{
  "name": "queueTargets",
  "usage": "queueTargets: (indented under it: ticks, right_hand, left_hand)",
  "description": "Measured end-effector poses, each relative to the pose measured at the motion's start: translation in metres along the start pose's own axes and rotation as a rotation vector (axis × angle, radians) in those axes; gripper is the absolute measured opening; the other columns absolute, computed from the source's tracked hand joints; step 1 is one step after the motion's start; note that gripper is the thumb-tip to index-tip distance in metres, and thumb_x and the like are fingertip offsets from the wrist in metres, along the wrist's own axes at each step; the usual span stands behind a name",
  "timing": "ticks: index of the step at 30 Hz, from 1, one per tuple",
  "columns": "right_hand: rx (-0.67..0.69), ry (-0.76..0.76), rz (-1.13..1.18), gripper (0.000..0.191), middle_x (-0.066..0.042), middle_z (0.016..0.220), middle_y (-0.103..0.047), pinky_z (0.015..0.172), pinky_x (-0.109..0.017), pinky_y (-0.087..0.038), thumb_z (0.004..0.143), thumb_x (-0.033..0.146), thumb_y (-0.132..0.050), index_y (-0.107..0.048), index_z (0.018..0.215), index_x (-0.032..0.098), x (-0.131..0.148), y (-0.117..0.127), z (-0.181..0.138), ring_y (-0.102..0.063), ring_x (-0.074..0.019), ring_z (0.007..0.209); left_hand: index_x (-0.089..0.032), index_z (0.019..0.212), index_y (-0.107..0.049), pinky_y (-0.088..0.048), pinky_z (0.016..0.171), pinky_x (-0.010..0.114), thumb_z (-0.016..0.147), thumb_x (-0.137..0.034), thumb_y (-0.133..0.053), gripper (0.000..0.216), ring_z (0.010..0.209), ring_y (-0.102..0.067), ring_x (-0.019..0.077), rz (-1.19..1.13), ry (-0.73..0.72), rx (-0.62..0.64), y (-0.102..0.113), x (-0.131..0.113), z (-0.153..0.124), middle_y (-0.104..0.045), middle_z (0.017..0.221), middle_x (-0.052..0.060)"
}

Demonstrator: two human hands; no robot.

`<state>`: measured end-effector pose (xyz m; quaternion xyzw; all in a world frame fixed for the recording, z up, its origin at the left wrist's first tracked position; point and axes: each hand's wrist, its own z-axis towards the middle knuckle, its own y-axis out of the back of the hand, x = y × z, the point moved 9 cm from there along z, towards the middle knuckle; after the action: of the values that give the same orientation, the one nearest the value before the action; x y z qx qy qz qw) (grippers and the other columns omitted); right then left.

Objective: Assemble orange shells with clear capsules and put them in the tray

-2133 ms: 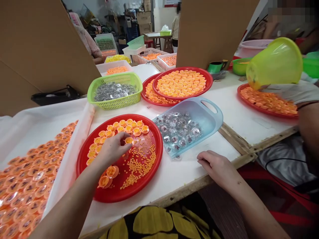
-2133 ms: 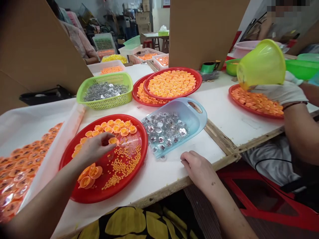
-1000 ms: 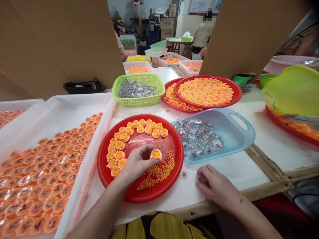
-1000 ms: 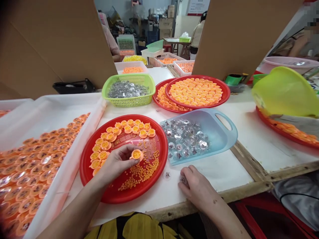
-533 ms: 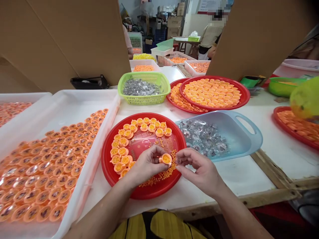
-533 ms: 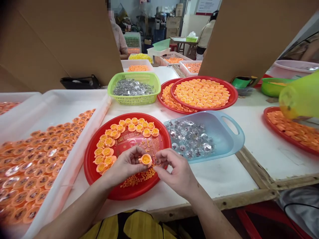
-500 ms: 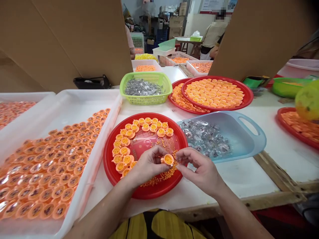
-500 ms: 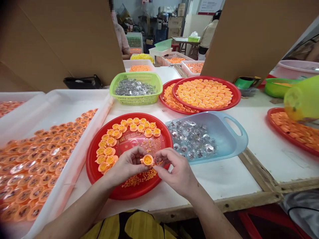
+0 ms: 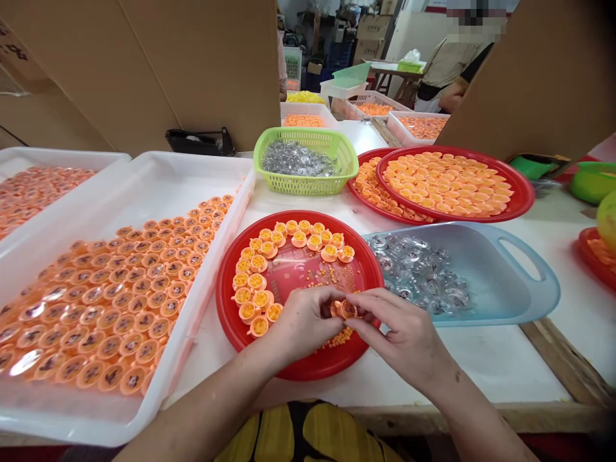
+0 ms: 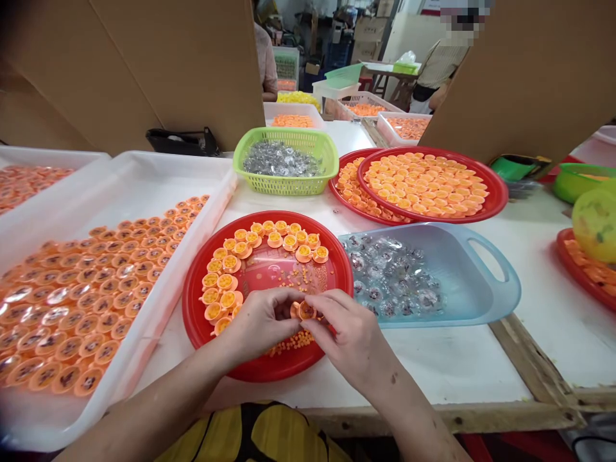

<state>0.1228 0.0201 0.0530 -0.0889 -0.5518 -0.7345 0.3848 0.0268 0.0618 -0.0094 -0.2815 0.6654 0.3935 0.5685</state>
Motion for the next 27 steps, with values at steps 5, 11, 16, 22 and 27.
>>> queueTargets:
  ticks: [5, 11, 16, 22, 27]
  right_hand:
    - [-0.065, -0.035, -0.065, 0.016, -0.005, 0.086, -0.065, 0.066, -0.029, -0.054, 0.087, 0.018, -0.055, -0.062, 0.101, 0.019, 0.001, 0.004, 0.002, -0.063, -0.0162, 0.074]
    - [-0.077, -0.016, -0.124, 0.017, -0.005, 0.086, -0.064, 0.065, -0.028, -0.054, 0.088, 0.017, -0.052, -0.061, 0.102, 0.020, 0.002, 0.009, 0.001, -0.063, -0.0159, 0.074]
    - [-0.088, 0.007, -0.151, 0.023, -0.007, 0.089, -0.063, 0.070, -0.030, -0.055, 0.089, 0.012, -0.046, -0.060, 0.105, 0.021, 0.005, -0.001, -0.002, -0.063, -0.0174, 0.080]
    - [-0.132, -0.089, -0.014, 0.022, -0.007, 0.096, -0.060, 0.075, -0.033, -0.055, 0.088, 0.016, -0.052, -0.060, 0.109, 0.023, -0.007, -0.007, -0.009, -0.061, -0.0185, 0.084]
    - [-0.020, -0.390, 0.449, 0.025, -0.006, 0.099, -0.064, 0.074, -0.031, -0.056, 0.087, 0.029, -0.058, -0.057, 0.111, 0.022, -0.045, -0.024, -0.022, -0.063, -0.0177, 0.085]
  left_hand:
    - [-0.018, 0.104, -0.067, -0.047, 0.061, 0.022, 0.073, -0.012, -0.055, 0.034, 0.067, -0.059, 0.0125, -0.018, -0.016, -0.030, -0.002, -0.001, -0.003, -0.067, 0.078, 0.001]
    - [-0.017, 0.118, -0.058, -0.052, 0.074, 0.027, 0.077, -0.011, -0.052, 0.041, 0.084, -0.064, 0.0160, -0.295, -0.011, 0.070, -0.014, -0.001, -0.007, -0.067, 0.101, 0.005]
    - [-0.014, 0.110, -0.055, -0.053, 0.074, 0.030, 0.074, -0.027, -0.067, 0.040, 0.083, -0.064, 0.0181, -0.306, 0.064, -0.039, -0.006, 0.010, -0.004, -0.066, 0.095, 0.008]
    - [-0.015, 0.101, -0.056, -0.053, 0.074, 0.031, 0.075, -0.024, -0.067, 0.030, 0.084, -0.064, 0.0185, -0.354, 0.088, -0.094, -0.003, 0.019, 0.000, -0.067, 0.089, 0.007]
    - [-0.017, 0.099, -0.061, -0.051, 0.079, 0.032, 0.077, -0.025, -0.065, 0.024, 0.088, -0.063, 0.0193, -0.174, 0.031, -0.104, 0.001, 0.017, -0.001, -0.067, 0.097, 0.007]
